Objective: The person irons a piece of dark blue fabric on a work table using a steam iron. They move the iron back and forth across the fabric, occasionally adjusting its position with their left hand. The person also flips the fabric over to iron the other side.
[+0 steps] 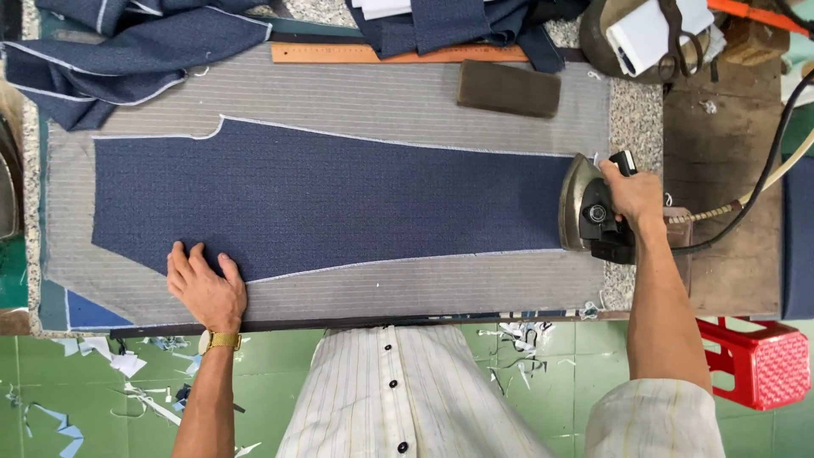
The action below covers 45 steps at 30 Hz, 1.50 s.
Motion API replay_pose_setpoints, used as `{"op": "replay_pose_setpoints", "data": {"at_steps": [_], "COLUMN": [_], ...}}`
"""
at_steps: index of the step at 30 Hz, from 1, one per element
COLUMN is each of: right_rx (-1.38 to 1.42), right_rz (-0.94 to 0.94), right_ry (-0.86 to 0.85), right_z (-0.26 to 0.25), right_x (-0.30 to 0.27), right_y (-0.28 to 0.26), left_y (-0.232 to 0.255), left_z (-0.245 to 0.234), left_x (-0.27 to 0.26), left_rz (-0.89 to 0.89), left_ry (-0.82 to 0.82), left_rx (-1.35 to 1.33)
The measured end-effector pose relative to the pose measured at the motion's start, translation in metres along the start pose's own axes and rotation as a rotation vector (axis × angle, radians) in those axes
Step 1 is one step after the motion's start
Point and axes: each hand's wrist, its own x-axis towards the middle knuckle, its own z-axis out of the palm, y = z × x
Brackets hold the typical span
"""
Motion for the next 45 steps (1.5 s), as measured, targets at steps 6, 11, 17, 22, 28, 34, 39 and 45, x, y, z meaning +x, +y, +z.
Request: {"op": "replay_pose_setpoints", "data": {"at_steps": [6, 11, 17, 22, 28, 34, 39, 45], "right_rx": [-0.023, -0.096, -0.152, -0.183, -0.176, -0.143, -0.139, -0.162], "right_rz": [-0.037, -0.127, -0.352, -0.504, -0.731, -0.820, -0.838, -0.782], "right_ry": [-0.050, -0.175, -0.396, -0.652, -0.782, -0.807, -0.683, -0.593], "right_z": [0.013, 0.027, 0.053, 0.092, 0.166, 0.213, 0.242, 0.260], "right_x": [-0.043, -0.122, -0.220, -0.290, -0.344, -0.375, -0.371, -0.343], "right_y": [-0.021, -0.103, -0.207, -0.278, -0.337, -0.394, -0.432, -0.476], "left_y": [0.004, 0.006, 0.009, 0.008, 0.009, 0.008, 0.011, 0.019], "left_z": [-0.005, -0.009, -0.012, -0.014, -0.013, -0.012, -0.018, -0.030], "left_x": [0.002, 0.004, 0.007, 0.007, 0.008, 0.006, 0.009, 0.017], "left_rz": [0.002, 0.001, 0.000, 0.002, -0.042, -0.049, -0.067, -0.097], "left_ry": [-0.017, -0.047, -0.080, -0.092, -0.078, -0.043, -0.088, -0.087], "left_rx": [-0.004, 0.002, -0.001, 0.003, 0.020, -0.019, -0.029, -0.037]}}
